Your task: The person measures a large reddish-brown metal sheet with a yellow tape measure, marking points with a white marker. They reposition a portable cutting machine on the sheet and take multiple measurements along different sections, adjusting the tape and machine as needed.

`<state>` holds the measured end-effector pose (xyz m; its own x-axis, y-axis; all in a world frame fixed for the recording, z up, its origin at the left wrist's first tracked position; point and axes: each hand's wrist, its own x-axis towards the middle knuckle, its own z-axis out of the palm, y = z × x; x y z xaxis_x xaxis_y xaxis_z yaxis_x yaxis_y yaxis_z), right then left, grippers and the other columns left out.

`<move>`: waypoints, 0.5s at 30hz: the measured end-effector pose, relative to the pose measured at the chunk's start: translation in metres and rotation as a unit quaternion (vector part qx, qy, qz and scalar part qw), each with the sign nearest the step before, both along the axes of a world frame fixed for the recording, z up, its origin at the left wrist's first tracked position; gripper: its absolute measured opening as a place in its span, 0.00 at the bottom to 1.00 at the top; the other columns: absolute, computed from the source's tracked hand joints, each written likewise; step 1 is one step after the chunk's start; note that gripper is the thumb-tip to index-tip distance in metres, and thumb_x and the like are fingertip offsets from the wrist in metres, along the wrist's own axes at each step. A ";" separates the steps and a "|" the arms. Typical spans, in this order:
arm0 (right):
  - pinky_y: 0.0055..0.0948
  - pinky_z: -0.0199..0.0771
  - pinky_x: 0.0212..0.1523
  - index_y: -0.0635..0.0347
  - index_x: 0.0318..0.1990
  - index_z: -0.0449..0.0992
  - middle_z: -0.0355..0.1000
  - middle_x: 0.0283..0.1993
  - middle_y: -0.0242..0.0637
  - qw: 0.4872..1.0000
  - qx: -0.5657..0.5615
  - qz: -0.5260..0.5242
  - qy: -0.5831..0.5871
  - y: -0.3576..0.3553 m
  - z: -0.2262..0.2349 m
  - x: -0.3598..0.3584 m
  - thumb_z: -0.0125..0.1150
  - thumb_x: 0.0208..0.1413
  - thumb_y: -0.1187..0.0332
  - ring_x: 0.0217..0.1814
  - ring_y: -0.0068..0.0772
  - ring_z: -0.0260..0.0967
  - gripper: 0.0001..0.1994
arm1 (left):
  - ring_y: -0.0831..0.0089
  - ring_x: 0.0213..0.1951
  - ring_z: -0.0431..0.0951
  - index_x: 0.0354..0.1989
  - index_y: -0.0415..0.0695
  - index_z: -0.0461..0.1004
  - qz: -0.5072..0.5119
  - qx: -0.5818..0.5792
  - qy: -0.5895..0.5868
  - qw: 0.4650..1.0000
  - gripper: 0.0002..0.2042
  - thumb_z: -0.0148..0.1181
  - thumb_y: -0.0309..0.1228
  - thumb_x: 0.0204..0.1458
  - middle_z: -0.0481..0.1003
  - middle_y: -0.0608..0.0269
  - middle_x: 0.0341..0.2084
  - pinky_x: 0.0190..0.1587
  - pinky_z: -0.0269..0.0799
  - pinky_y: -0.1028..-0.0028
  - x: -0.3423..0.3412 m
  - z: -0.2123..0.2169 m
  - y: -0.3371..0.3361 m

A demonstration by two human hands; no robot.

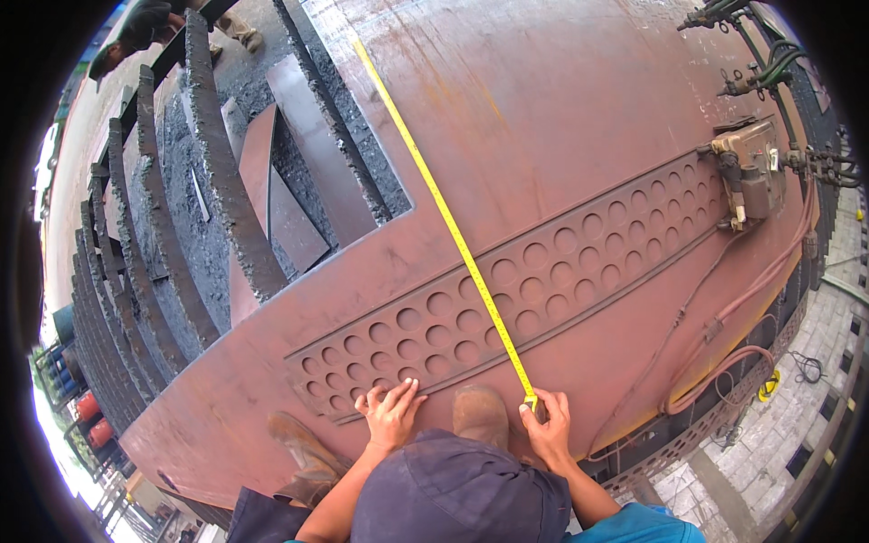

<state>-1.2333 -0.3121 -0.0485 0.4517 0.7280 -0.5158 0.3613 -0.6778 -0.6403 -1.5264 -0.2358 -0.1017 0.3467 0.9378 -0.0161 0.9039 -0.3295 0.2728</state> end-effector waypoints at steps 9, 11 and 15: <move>0.32 0.70 0.46 0.63 0.50 0.79 0.69 0.42 0.39 0.999 0.010 -0.032 0.033 -0.007 -0.005 0.006 0.67 0.54 0.71 0.43 0.34 0.69 0.16 | 0.73 0.48 0.69 0.48 0.61 0.84 -0.002 -0.007 -0.004 1.000 0.17 0.71 0.47 0.50 0.79 0.88 0.45 0.58 0.48 0.61 -0.001 -0.003 -0.002; 0.32 0.70 0.45 0.64 0.50 0.79 0.69 0.42 0.39 0.999 0.009 -0.034 0.038 -0.009 -0.008 0.007 0.67 0.54 0.71 0.42 0.33 0.69 0.16 | 0.72 0.48 0.69 0.48 0.61 0.84 -0.002 -0.010 -0.007 1.000 0.17 0.71 0.47 0.50 0.79 0.88 0.45 0.58 0.48 0.61 -0.001 -0.003 -0.002; 0.31 0.70 0.44 0.65 0.50 0.79 0.69 0.42 0.39 0.995 0.012 -0.057 0.079 -0.018 -0.016 0.011 0.66 0.54 0.71 0.42 0.31 0.69 0.16 | 0.71 0.48 0.69 0.49 0.62 0.83 0.003 -0.018 -0.010 1.000 0.18 0.71 0.47 0.50 0.79 0.88 0.45 0.58 0.49 0.61 -0.003 -0.004 -0.005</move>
<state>-1.2221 -0.3298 -0.0646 0.4472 0.6892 -0.5701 0.1772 -0.6930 -0.6988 -1.5293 -0.2411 -0.1060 0.3422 0.9386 -0.0438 0.8999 -0.3140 0.3026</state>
